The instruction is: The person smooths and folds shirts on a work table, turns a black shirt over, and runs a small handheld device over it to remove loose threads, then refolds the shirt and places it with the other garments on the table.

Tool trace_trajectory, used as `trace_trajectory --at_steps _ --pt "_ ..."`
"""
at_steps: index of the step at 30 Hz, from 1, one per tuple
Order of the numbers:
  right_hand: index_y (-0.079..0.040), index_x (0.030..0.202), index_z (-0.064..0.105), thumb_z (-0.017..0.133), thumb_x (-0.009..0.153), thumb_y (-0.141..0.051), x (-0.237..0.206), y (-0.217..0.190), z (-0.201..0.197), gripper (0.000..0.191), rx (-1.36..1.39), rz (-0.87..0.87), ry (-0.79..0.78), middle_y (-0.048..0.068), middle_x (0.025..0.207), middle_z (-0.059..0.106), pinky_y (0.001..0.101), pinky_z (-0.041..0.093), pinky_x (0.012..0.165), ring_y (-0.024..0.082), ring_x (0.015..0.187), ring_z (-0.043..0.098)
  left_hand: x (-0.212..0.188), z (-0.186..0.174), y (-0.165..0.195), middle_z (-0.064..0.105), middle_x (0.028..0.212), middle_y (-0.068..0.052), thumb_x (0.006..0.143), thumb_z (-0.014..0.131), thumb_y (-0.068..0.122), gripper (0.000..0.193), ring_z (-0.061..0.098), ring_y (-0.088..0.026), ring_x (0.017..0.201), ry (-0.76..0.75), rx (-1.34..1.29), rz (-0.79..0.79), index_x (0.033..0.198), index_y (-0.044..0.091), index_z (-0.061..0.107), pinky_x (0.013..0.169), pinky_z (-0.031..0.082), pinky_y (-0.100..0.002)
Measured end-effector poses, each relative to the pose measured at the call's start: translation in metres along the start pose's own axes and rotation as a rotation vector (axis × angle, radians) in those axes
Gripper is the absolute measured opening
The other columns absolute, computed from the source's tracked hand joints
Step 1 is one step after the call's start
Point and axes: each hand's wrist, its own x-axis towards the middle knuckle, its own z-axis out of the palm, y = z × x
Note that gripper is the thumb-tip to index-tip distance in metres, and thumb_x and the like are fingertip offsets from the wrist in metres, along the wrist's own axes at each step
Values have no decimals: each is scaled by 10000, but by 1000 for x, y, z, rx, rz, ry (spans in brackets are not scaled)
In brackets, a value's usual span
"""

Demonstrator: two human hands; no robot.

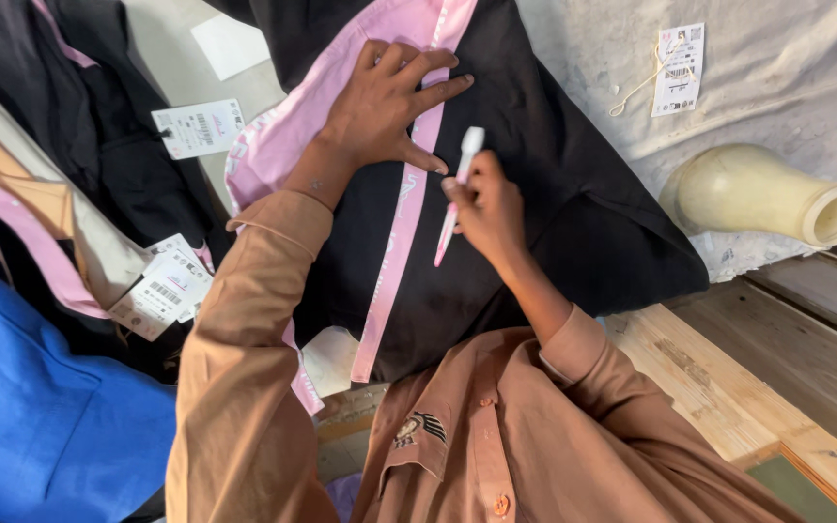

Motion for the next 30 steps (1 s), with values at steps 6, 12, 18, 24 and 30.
trace_trajectory --at_steps 6,12,18,24,30 --pt "-39 1085 526 700 1055 -142 -27 22 -65 204 -104 -143 395 56 680 654 308 489 555 161 593 676 -5 3 2 543 1456 -23 625 817 761 1023 510 -258 1207 4 -11 6 1459 194 643 1000 377 -452" --pt "-80 1143 597 755 1060 -186 26 28 -123 208 -450 -309 610 23 674 625 370 429 561 202 595 655 7 23 84 429 1578 -155 800 763 675 1019 422 -327 1415 193 234 -425 1502 -8 482 1204 278 -526" --pt "-90 1236 605 770 986 -178 45 16 -132 312 -535 -613 683 92 1038 674 339 531 627 203 750 708 -4 56 255 516 1471 -209 650 760 589 888 478 -362 1397 74 -112 -252 1331 43 597 1154 358 -551" --pt "-85 1170 676 742 1003 -218 -48 29 -133 223 -364 -428 151 30 891 733 360 539 633 195 775 729 -93 43 319 757 1145 -27 985 690 322 228 700 -243 1143 153 -465 -734 1170 200 743 1007 529 -403" --pt "-136 1064 725 745 924 -252 -119 49 -132 183 -410 -519 -285 31 924 752 341 573 662 187 797 751 -163 30 348 574 1356 -160 808 752 481 767 648 -398 1097 307 547 -1312 1355 -5 523 881 496 -482"
